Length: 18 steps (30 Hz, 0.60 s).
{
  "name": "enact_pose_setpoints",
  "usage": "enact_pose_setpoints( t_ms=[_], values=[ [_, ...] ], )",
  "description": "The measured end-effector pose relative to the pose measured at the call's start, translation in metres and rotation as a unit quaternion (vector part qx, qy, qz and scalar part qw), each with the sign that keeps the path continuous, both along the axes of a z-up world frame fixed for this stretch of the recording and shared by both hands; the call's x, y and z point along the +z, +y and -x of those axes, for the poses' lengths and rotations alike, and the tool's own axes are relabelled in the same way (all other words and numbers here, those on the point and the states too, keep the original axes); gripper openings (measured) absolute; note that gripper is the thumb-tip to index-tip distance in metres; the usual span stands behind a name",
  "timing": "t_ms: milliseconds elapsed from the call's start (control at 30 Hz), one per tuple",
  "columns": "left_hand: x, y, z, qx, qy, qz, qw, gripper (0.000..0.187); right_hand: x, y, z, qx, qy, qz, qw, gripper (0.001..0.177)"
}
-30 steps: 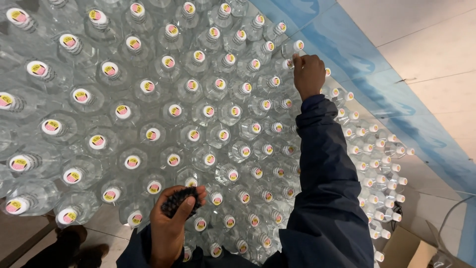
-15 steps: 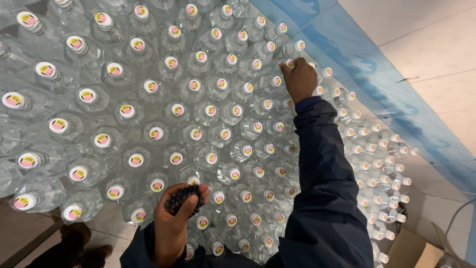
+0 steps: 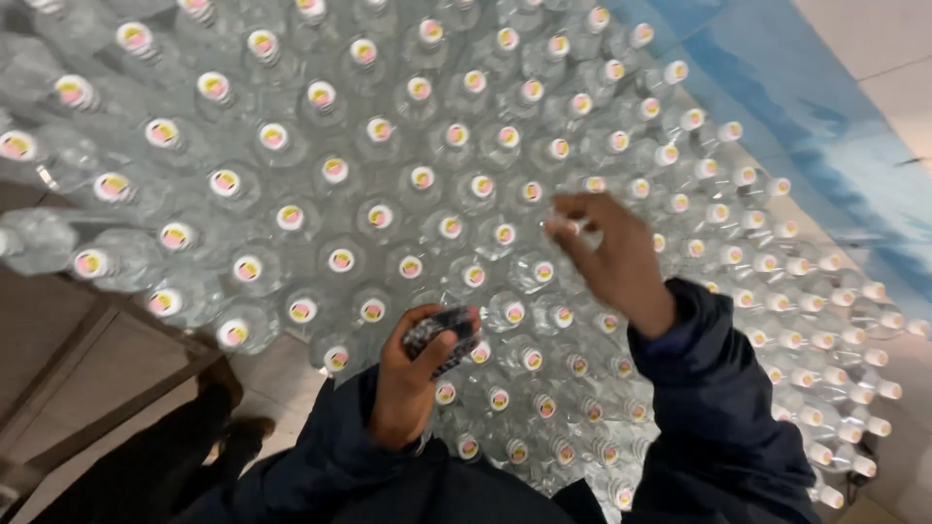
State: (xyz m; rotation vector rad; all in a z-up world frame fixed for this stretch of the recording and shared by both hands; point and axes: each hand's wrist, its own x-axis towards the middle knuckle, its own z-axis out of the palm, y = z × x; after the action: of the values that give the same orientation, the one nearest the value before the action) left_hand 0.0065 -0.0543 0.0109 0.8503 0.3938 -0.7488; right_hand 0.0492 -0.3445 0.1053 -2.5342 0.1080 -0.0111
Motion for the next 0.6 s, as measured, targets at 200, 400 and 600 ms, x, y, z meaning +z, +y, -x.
enact_pose_setpoints(
  t_ms=[200, 400, 600],
  values=[
    [-0.016, -0.005, 0.016, -0.005, -0.056, 0.065, 0.996, 0.055, -0.010, 0.099, 0.060, 0.075, -0.012, -0.138, 0.987, 0.037],
    [-0.011, -0.006, 0.015, 0.050, -0.023, -0.004, 0.998, 0.046, -0.019, 0.043, 0.041, -0.026, -0.140, -0.134, 0.981, 0.023],
    [-0.002, -0.002, 0.005, 0.002, 0.054, -0.034, 0.998, 0.052, -0.047, -0.142, -0.007, -0.177, -0.241, 0.226, 0.927, 0.051]
  ],
)
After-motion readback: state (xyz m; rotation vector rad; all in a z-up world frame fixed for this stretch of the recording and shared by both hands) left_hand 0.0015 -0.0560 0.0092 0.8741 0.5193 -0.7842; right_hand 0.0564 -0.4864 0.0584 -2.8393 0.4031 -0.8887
